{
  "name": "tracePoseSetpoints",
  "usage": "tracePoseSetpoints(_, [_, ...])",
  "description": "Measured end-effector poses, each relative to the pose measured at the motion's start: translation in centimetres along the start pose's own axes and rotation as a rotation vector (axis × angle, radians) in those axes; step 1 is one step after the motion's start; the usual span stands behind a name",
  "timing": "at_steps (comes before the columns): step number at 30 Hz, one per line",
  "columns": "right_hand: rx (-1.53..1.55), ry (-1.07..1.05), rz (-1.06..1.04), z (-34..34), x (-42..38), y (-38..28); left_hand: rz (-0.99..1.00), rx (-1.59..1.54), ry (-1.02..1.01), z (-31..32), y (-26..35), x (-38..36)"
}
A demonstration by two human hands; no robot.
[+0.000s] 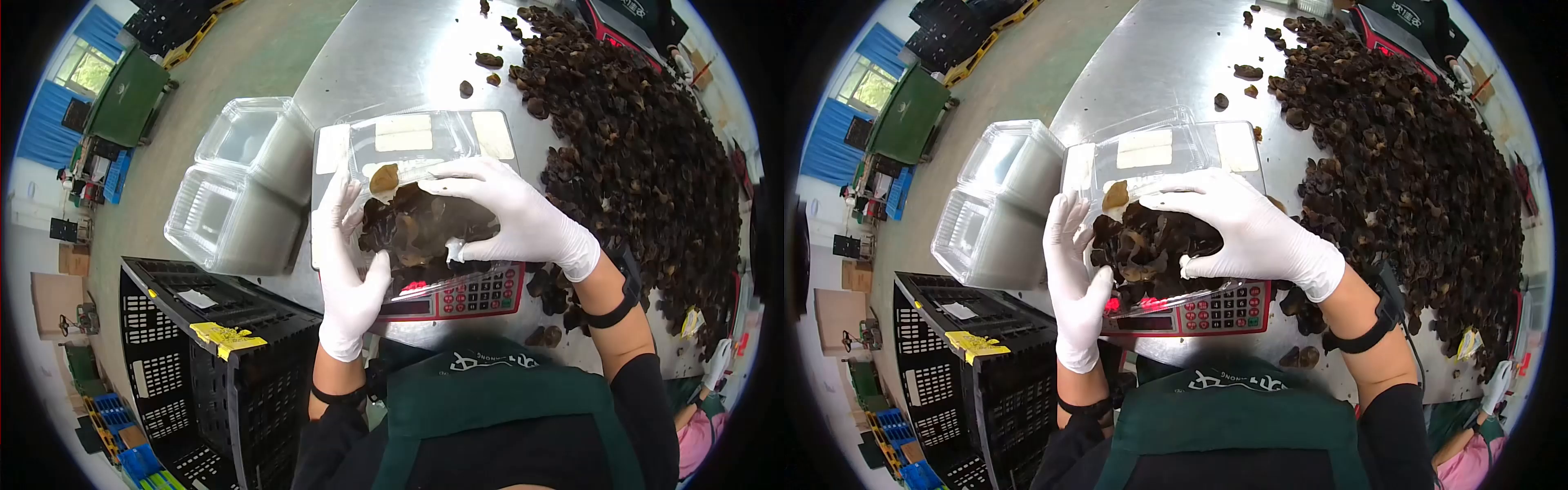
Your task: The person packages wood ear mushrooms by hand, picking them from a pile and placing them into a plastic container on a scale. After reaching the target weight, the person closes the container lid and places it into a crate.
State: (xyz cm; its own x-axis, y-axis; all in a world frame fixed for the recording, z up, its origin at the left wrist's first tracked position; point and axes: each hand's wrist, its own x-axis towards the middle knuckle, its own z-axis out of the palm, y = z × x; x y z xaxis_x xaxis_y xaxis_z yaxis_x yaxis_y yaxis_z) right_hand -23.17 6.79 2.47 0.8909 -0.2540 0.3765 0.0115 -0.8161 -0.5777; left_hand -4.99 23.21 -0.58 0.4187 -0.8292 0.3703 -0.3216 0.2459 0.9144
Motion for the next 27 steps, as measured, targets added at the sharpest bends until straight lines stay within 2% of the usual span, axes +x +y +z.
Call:
tracePoseSetpoints(1, [0.072, 0.029, 0.029, 0.1, -0.1, 0.0, -0.079, 0.024, 0.016, 0.0, 0.1, 0.2])
tracePoseSetpoints(4, [0.157, 0.079, 0.100, 0.6, -0.2, 0.3, -0.054, 0.090, 0.089, 0.4, -0.6, 0.8])
tracePoseSetpoints(9, [0.102, 0.140, 0.103, 1.1, -0.1, 0.0, -0.074, 0.264, 0.119, 0.8, -0.6, 1.4])
tracePoseSetpoints(15, [0.146, 0.214, 0.056, 1.4, 1.0, -1.3, -0.009, -0.111, 0.278, 1.0, -0.8, 1.4])
tracePoseSetpoints(19, [0.204, 0.169, -0.030, 3.0, 1.7, -1.6, 0.002, -0.147, 0.291, 0.9, -0.9, 1.1])
tracePoseSetpoints(24, [0.235, 0.017, 0.063, 2.8, 1.9, -1.3, 0.013, -0.202, 0.346, 0.4, -0.4, 1.1])
tracePoseSetpoints(27, [0.310, 0.088, 0.051, 1.3, 3.0, -1.7, 0.085, -0.157, 0.341, 0.1, 0.3, 1.7])
